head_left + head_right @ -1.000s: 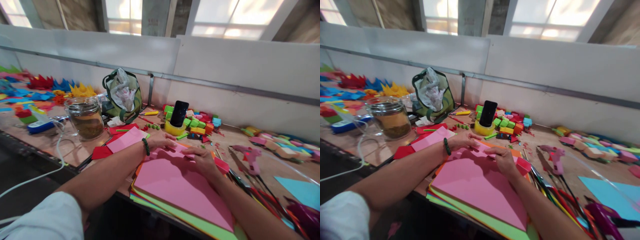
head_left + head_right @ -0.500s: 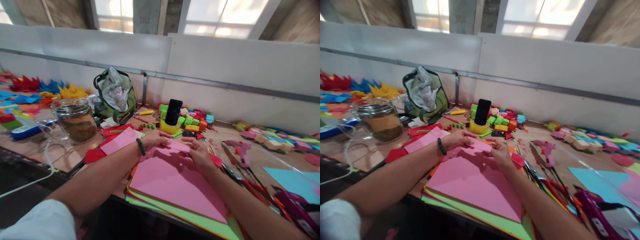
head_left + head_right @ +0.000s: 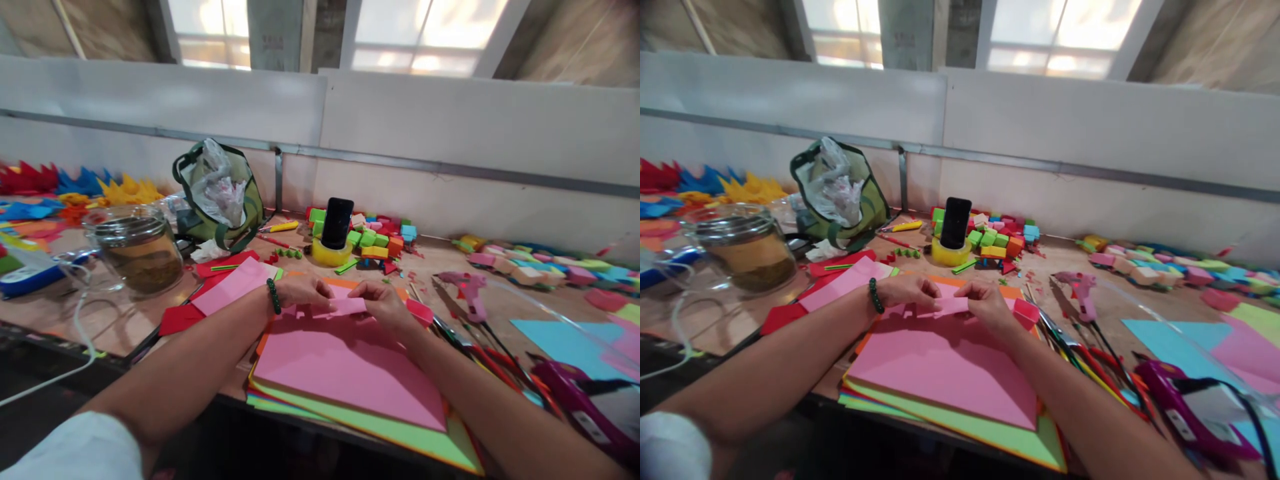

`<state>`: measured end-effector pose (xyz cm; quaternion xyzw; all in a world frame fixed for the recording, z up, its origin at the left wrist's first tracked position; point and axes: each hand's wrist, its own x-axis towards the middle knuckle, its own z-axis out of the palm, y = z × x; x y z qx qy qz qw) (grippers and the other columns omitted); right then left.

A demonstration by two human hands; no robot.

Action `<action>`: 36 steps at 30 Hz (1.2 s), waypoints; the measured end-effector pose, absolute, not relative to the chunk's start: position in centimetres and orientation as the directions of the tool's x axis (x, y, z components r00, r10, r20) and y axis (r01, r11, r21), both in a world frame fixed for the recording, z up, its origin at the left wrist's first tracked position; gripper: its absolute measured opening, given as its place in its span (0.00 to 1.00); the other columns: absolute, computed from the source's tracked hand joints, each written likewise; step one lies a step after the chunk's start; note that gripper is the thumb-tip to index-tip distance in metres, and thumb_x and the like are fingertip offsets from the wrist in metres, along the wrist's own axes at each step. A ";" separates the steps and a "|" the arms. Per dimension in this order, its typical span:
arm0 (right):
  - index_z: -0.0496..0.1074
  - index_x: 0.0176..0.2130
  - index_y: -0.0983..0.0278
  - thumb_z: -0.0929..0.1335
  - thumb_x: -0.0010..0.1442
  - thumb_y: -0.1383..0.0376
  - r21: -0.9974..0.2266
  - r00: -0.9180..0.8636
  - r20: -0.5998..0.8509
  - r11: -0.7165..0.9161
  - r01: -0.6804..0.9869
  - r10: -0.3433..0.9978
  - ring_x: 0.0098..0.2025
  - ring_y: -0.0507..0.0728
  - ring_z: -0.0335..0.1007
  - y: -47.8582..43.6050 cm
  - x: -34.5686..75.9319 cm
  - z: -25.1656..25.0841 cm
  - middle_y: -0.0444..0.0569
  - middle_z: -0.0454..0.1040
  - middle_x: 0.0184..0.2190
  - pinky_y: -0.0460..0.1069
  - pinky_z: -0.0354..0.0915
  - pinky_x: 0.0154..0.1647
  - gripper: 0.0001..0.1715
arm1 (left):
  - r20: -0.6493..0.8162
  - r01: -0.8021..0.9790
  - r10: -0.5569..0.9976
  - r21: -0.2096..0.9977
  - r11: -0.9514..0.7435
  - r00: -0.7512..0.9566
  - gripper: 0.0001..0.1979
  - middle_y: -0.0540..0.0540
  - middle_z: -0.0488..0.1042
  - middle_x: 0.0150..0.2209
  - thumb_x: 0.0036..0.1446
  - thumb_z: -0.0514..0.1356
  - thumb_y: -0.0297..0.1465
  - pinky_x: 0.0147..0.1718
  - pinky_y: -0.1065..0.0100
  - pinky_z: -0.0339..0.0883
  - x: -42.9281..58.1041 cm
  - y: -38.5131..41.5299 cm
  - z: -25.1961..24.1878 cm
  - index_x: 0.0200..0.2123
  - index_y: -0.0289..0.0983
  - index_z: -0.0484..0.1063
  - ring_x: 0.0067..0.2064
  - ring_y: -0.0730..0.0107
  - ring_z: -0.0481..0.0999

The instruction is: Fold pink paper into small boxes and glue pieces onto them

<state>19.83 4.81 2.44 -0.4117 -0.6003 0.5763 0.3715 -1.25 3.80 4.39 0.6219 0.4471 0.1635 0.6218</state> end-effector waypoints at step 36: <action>0.70 0.42 0.65 0.75 0.42 0.63 -0.990 -0.351 0.003 0.053 0.133 0.936 0.23 0.52 0.70 2.9 18.9 3.5 0.41 0.73 0.23 0.44 0.60 0.21 0.25 | -0.174 0.262 0.839 0.964 0.039 0.516 0.10 0.52 0.67 0.20 0.42 0.64 0.35 0.18 0.76 0.51 0.3 3.4 3.1 0.25 0.32 0.75 0.20 0.80 0.61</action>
